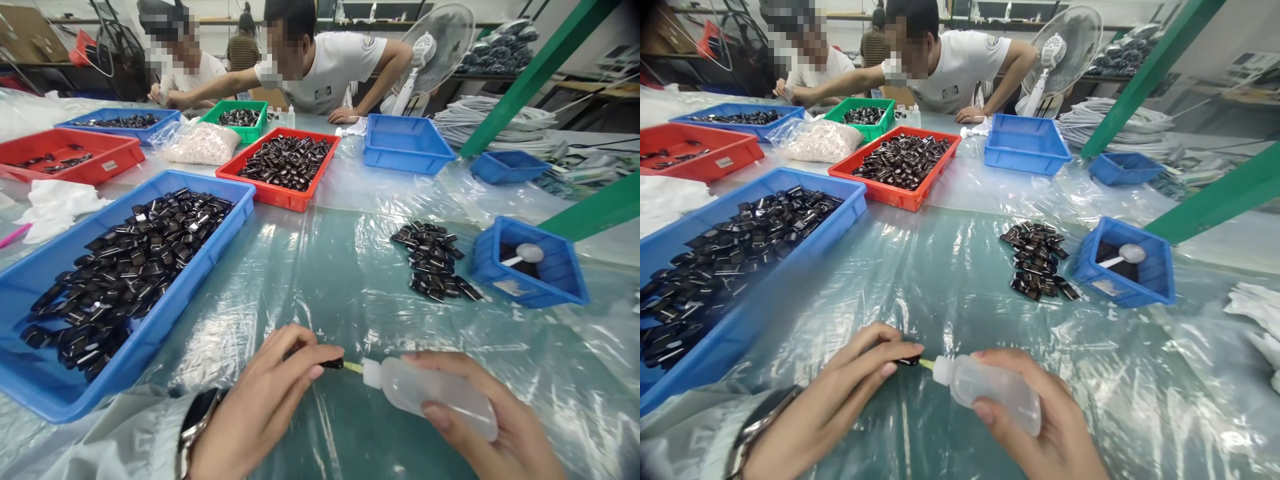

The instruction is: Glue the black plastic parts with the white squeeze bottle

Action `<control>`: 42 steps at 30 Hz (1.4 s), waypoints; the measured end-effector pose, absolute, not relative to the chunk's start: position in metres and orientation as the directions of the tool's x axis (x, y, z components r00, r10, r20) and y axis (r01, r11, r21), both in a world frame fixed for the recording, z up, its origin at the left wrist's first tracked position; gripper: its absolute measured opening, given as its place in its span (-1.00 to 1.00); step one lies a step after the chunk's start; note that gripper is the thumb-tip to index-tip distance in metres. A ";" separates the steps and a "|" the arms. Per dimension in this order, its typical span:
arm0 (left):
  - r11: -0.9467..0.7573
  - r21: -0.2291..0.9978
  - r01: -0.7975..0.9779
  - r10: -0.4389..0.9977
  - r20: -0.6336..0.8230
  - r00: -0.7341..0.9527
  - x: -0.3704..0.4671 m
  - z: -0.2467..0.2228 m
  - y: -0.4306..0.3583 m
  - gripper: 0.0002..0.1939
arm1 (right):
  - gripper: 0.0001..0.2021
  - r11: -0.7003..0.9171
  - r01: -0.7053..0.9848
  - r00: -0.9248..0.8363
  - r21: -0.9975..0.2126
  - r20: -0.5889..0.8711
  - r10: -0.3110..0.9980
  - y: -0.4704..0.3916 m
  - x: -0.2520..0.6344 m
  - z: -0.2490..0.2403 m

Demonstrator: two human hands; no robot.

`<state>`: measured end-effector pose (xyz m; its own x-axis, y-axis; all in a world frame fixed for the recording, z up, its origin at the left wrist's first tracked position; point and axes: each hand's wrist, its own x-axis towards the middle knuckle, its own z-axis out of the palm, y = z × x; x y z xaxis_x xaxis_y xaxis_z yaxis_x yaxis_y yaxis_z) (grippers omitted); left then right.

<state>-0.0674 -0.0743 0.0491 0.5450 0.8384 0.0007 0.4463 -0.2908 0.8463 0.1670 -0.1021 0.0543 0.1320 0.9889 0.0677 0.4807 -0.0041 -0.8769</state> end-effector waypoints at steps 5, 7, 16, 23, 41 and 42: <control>-0.267 0.855 0.444 0.870 0.015 0.494 -0.068 0.046 -0.073 -0.70 | -0.67 -0.071 0.406 0.176 -0.911 0.002 0.984 -0.100 0.164 0.055; -0.275 0.855 0.439 0.872 0.029 0.489 -0.068 0.045 -0.074 -0.72 | -0.68 -0.076 0.386 0.167 -0.919 -0.011 0.986 -0.099 0.165 0.056; -0.317 0.853 0.415 0.879 0.099 0.467 -0.070 0.046 -0.075 -0.76 | -0.78 -0.056 0.390 0.150 -0.919 0.003 0.989 -0.099 0.165 0.057; -0.338 0.843 0.418 0.880 0.126 0.457 -0.070 0.046 -0.075 -0.76 | -0.76 -0.099 0.374 0.137 -0.922 -0.051 0.989 -0.099 0.167 0.056; -0.083 0.888 0.453 0.994 0.039 0.107 -0.079 0.042 -0.049 -0.81 | -0.64 0.039 0.430 0.110 -0.902 0.095 0.989 -0.056 0.184 0.031; -0.052 0.900 0.433 0.993 0.000 0.120 -0.078 0.041 -0.050 -0.81 | -0.66 0.068 0.447 0.092 -0.892 0.121 0.988 -0.052 0.183 0.028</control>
<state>-0.0783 -0.0497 0.0408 0.1197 0.9928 -0.0002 0.4330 -0.0520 0.8999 0.1826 -0.0517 0.0282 0.0920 0.9884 0.1212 0.4470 0.0678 -0.8920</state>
